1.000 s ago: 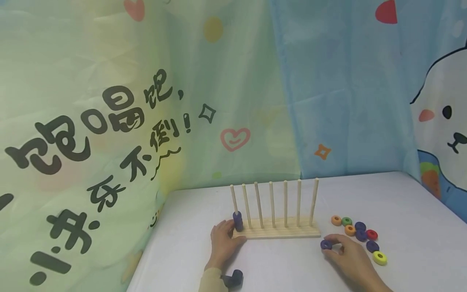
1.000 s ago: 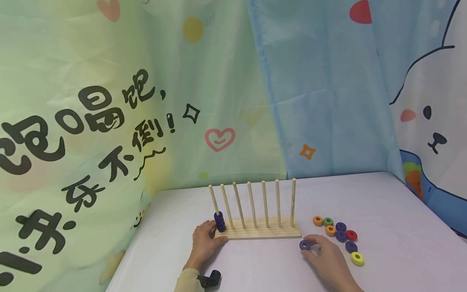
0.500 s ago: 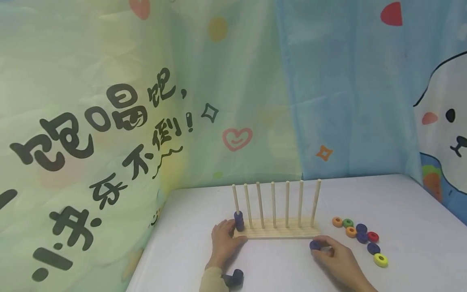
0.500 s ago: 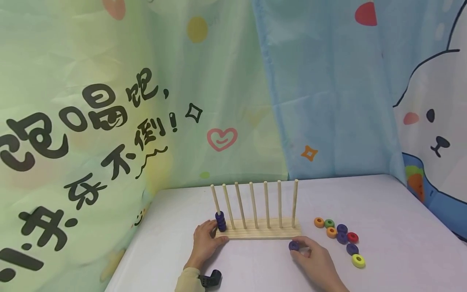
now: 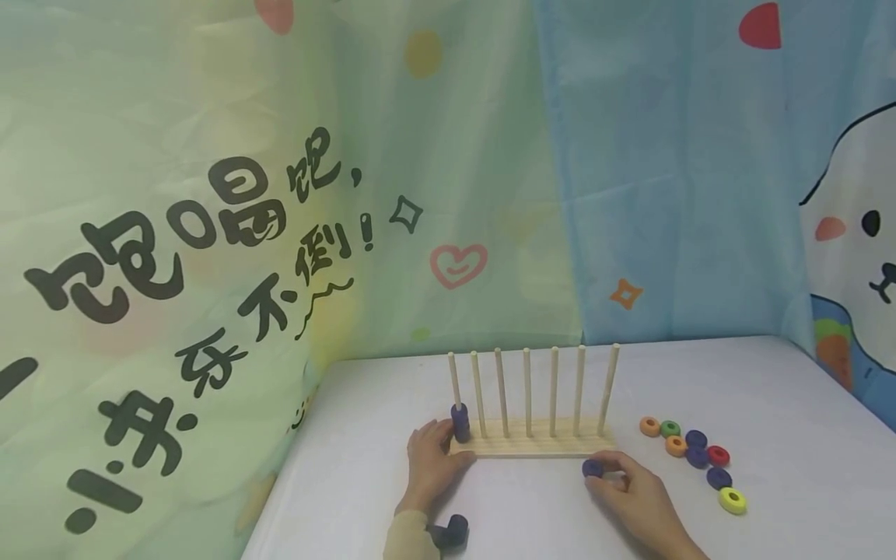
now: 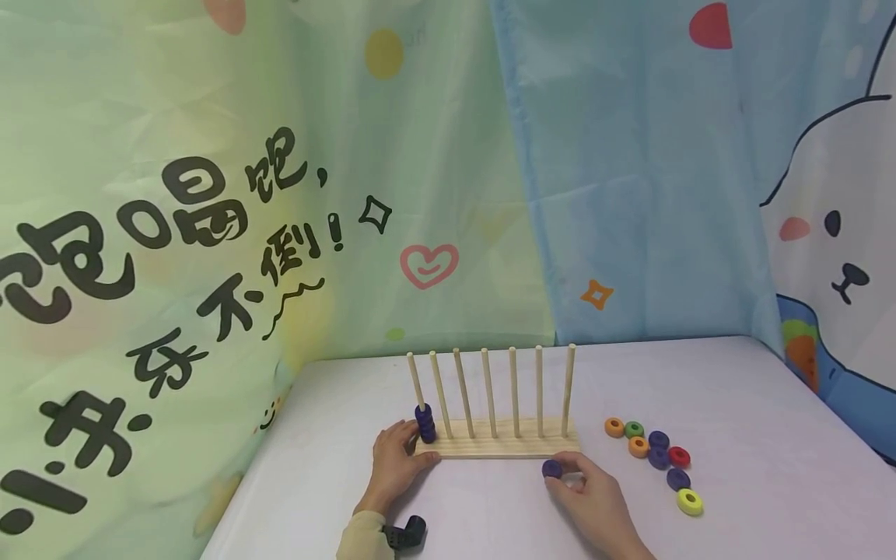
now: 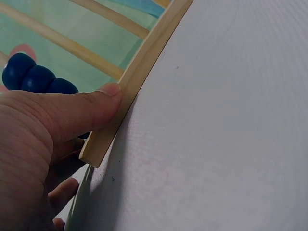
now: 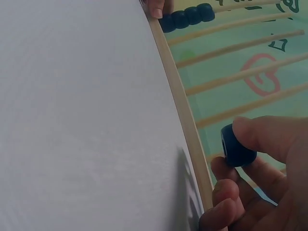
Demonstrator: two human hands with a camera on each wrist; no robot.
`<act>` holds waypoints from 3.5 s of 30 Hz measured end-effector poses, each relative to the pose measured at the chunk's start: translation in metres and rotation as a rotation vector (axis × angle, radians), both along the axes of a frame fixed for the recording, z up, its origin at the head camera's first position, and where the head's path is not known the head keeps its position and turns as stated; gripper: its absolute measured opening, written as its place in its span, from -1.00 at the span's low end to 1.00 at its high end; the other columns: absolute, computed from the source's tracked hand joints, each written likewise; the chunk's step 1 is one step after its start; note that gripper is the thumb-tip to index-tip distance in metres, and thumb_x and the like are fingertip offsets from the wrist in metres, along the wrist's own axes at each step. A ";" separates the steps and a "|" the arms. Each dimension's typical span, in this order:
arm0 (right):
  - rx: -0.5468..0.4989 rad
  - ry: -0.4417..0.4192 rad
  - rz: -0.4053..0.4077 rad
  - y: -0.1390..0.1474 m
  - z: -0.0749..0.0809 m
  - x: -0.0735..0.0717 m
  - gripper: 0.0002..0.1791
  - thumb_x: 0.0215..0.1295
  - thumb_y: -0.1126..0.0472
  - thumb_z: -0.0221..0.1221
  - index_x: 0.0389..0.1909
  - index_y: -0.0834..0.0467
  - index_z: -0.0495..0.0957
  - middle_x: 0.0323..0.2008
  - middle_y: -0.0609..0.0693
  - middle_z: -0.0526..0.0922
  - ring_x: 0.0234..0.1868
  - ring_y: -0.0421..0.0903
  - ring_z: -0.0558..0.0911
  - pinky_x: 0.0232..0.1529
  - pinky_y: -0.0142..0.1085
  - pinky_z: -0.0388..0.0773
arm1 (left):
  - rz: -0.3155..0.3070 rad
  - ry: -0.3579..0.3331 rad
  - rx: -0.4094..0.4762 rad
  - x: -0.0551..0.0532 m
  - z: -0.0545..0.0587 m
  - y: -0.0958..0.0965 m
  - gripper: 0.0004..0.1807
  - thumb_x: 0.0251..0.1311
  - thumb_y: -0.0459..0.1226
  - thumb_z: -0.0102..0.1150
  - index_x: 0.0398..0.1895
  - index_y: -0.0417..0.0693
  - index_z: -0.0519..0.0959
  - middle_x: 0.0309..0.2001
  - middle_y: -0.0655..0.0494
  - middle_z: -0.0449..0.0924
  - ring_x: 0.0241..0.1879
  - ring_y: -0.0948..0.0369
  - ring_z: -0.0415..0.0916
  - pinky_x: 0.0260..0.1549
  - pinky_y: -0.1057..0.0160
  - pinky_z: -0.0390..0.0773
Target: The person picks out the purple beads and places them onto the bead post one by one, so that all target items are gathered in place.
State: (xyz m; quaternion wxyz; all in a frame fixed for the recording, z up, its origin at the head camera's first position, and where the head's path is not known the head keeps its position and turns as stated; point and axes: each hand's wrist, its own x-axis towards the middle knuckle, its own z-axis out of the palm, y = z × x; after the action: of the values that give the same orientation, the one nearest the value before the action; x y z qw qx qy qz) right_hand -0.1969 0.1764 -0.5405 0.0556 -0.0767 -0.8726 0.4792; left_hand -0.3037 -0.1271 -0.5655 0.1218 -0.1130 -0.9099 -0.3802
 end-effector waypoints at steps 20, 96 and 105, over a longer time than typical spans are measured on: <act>0.002 0.063 0.071 -0.020 0.021 -0.017 -0.51 0.16 0.16 0.36 0.13 0.16 0.55 -0.08 0.05 0.68 -0.60 -0.25 0.45 -0.68 -0.40 0.42 | 0.012 0.006 -0.026 -0.001 -0.004 -0.003 -0.32 -0.17 -0.06 0.51 0.08 -0.15 0.59 0.08 -0.08 0.63 0.26 -0.13 0.36 0.36 -0.27 0.04; 0.083 0.566 0.324 -0.079 0.122 -0.072 -0.66 0.19 0.26 0.33 0.01 0.13 0.61 -0.15 -0.06 0.69 -0.56 -0.27 0.46 -0.57 -0.39 0.45 | 0.017 -0.010 -0.018 -0.005 -0.007 -0.002 -0.25 -0.18 0.01 0.51 0.11 -0.17 0.58 0.11 -0.07 0.61 0.27 -0.08 0.35 0.40 -0.20 0.01; 0.101 0.569 0.324 -0.087 0.134 -0.074 -0.61 0.21 0.22 0.33 0.07 0.14 0.60 -0.11 -0.05 0.68 -0.54 -0.27 0.47 -0.55 -0.40 0.48 | 0.017 0.006 -0.031 -0.004 -0.006 0.000 -0.27 -0.17 0.01 0.51 0.10 -0.15 0.59 0.10 -0.04 0.63 0.25 -0.07 0.37 0.39 -0.20 0.04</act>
State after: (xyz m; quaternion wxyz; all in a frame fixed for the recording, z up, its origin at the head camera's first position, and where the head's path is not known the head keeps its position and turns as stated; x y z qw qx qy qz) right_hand -0.2709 0.0896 -0.4064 0.2239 0.2029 -0.8456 0.4402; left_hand -0.3077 -0.1271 -0.5712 0.1262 -0.1083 -0.9163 -0.3644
